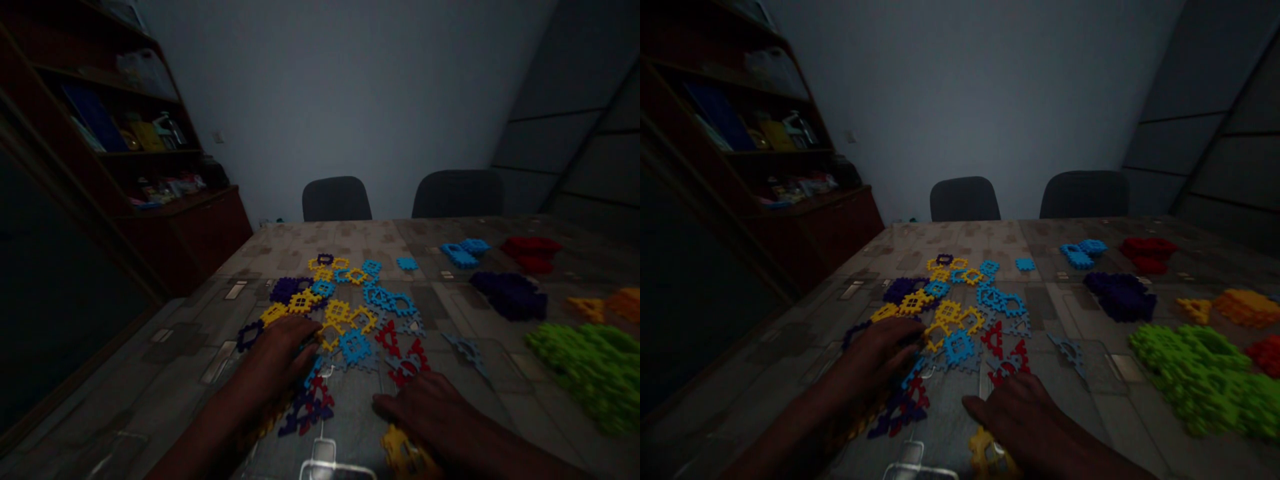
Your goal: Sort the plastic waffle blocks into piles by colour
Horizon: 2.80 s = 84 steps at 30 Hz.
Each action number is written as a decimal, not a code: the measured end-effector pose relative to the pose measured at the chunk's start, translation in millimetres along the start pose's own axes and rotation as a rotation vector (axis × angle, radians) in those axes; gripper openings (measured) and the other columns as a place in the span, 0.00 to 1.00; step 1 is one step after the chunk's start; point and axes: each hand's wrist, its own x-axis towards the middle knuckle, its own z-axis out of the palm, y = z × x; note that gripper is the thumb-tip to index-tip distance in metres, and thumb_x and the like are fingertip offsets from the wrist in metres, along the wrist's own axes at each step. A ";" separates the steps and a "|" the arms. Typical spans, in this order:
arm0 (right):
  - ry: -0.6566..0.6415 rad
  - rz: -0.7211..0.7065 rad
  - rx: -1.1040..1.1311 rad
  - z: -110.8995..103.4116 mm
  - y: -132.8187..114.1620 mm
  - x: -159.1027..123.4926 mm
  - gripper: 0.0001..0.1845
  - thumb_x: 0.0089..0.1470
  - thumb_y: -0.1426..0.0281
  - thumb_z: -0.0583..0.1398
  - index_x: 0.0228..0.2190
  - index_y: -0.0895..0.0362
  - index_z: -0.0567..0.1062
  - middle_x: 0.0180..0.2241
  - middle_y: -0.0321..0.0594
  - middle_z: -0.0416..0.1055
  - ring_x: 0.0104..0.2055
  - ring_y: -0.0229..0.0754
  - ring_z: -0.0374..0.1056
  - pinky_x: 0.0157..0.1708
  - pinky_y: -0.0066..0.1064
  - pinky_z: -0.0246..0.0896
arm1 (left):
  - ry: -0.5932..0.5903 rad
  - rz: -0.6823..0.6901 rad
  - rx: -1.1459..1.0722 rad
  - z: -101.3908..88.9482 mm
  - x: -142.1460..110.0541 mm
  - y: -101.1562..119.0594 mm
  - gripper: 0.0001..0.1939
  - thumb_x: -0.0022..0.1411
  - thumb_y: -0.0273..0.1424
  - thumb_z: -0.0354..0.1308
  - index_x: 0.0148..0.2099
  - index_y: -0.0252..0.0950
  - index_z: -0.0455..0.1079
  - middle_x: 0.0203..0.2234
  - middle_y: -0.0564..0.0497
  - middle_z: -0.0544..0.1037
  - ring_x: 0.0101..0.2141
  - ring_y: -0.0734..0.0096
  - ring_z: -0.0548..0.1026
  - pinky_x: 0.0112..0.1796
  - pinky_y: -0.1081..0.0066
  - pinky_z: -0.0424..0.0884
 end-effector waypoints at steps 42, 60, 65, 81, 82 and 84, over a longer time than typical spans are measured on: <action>-0.135 0.149 0.154 -67.4 4.6 2.9 0.53 0.55 0.63 0.74 0.74 0.41 0.58 0.58 0.45 0.79 0.54 0.55 0.77 0.51 0.44 0.74 | -0.030 -0.044 -0.153 -29.6 -10.4 -3.2 0.15 0.70 0.32 0.61 0.56 0.42 0.81 0.52 0.43 0.86 0.52 0.52 0.84 0.57 0.54 0.78; -0.024 0.303 0.114 -92.8 14.8 -2.1 0.52 0.61 0.65 0.69 0.75 0.36 0.48 0.64 0.46 0.73 0.61 0.59 0.73 0.53 0.56 0.77 | -0.093 0.063 -0.319 7.3 -9.1 49.3 0.14 0.72 0.28 0.58 0.56 0.38 0.78 0.52 0.45 0.84 0.53 0.58 0.80 0.58 0.59 0.73; -0.069 0.210 0.151 -55.5 3.3 -7.4 0.64 0.48 0.71 0.74 0.76 0.44 0.48 0.65 0.50 0.71 0.63 0.62 0.68 0.62 0.60 0.64 | -0.056 0.050 -0.366 7.7 -5.7 60.3 0.12 0.73 0.28 0.56 0.53 0.38 0.79 0.49 0.45 0.84 0.50 0.59 0.80 0.54 0.61 0.73; -0.063 0.266 0.080 -131.5 -16.0 -2.6 0.52 0.48 0.71 0.64 0.73 0.48 0.60 0.50 0.45 0.79 0.50 0.59 0.75 0.54 0.51 0.66 | -0.215 0.135 -0.311 30.1 -14.3 77.6 0.11 0.70 0.28 0.64 0.53 0.39 0.75 0.50 0.46 0.82 0.51 0.57 0.78 0.52 0.60 0.72; -0.075 0.275 0.078 -130.9 -17.1 -6.7 0.48 0.48 0.70 0.63 0.70 0.49 0.64 0.48 0.45 0.80 0.48 0.59 0.75 0.53 0.51 0.66 | -0.226 0.205 -0.276 39.1 -14.6 80.3 0.13 0.69 0.31 0.68 0.55 0.39 0.74 0.50 0.46 0.82 0.51 0.57 0.78 0.51 0.60 0.72; -0.086 0.285 0.067 -125.0 -15.7 -16.1 0.42 0.48 0.69 0.63 0.66 0.50 0.69 0.47 0.45 0.80 0.46 0.58 0.76 0.53 0.51 0.67 | -0.199 0.365 -0.192 57.8 -13.7 83.6 0.18 0.70 0.37 0.70 0.57 0.40 0.72 0.50 0.48 0.83 0.48 0.59 0.78 0.48 0.63 0.73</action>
